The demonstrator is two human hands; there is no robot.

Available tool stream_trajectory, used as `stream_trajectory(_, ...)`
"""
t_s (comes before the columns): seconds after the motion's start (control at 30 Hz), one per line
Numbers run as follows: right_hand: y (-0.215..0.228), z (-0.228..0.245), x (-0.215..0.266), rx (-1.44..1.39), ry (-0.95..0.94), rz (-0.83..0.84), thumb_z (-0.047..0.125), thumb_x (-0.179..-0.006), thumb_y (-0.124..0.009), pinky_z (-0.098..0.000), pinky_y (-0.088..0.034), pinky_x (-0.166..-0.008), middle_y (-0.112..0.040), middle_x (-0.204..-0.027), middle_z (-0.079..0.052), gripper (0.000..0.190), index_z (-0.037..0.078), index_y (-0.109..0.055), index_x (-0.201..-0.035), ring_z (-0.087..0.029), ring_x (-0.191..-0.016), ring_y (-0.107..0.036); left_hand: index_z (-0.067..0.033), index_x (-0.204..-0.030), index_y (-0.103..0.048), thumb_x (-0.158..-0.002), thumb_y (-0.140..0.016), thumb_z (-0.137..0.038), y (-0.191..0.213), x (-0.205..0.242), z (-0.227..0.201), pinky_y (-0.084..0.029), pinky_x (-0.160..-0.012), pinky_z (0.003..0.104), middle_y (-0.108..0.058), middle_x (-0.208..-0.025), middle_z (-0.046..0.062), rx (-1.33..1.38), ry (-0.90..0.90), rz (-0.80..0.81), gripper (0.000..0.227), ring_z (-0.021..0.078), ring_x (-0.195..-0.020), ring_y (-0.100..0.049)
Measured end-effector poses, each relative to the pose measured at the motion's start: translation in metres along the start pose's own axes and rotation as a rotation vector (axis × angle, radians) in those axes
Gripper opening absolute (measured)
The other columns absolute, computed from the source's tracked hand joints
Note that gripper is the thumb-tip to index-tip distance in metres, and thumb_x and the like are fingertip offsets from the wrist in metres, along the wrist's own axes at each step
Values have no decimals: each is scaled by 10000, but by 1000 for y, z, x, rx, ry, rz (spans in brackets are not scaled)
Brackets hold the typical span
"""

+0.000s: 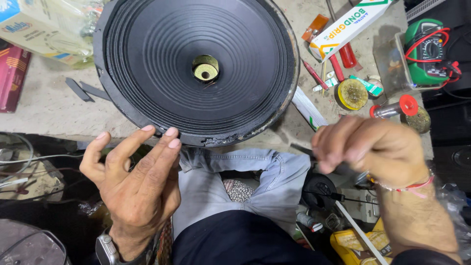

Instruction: The person repairs a speaker by applying adhesive from a tube to the edge of the speaker cone and attaching black rubber strips. They repeatedly apply glue and press the strips into place around the circumference of the speaker.

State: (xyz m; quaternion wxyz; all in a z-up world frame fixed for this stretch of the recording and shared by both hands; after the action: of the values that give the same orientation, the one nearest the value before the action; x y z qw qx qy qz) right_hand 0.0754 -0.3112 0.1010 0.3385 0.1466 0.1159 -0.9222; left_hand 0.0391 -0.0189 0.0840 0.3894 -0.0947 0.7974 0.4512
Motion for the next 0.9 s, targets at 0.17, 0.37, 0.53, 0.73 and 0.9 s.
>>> stream_trajectory(0.17,61,-63,23,-591,86,-566,9,-1026,-669,-389,-496,-980,-636,-1163,-80,194,35,-634,-1215,-190,-1048,-614,-51,-1090,-697,-854,-791,-21,3,2,-8,-325,-1070,513,-769,-1085,126,-22,-35,-107,256,331,-1106,-662)
stream_trajectory(0.37,67,-129,48,-761,61,-760,27,-1054,-617,-375,-507,-999,-621,-1192,-94,196,-5,-605,-1247,-198,-1090,-594,-80,-1125,-714,-878,-835,-178,-19,23,-51,-436,-941,423,-763,-1073,78,150,-131,-157,292,242,-1051,-640)
stream_trajectory(0.53,43,-153,47,-848,28,-807,10,-1034,-590,-367,-517,-993,-632,-1193,-110,193,-34,-607,-1221,-207,-1084,-610,23,-1130,-719,-853,-788,-310,-94,17,-81,-428,-869,478,-754,-1026,115,219,20,131,438,294,-1044,-634)
stream_trajectory(0.73,41,-146,57,-552,-76,-915,21,-980,-606,-390,-568,-950,-685,-1159,-118,187,5,-601,-1167,-237,-1059,-679,-28,-1112,-750,-862,-757,-203,-127,22,-67,-446,-899,524,-722,-843,74,189,75,271,305,281,-957,-661)
stream_trajectory(0.9,83,-75,70,895,-245,-1012,185,-1032,-689,-362,-576,-726,-742,-1020,-113,226,10,-657,-1170,-244,-810,-696,-69,-1066,-760,-877,-752,-263,-125,17,-39,-473,-799,526,-734,-917,109,11,122,266,270,313,-864,-663)
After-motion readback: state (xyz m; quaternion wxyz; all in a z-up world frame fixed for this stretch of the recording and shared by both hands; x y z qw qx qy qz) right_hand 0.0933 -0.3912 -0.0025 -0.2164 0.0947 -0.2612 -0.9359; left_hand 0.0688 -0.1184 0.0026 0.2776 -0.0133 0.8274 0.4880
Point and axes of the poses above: each hand's wrist, its own x-axis away from the middle knuckle, its own y-axis out of the back of the hand, z = x × y, the point moved 8 cm from there along -x, towards the middle knuckle
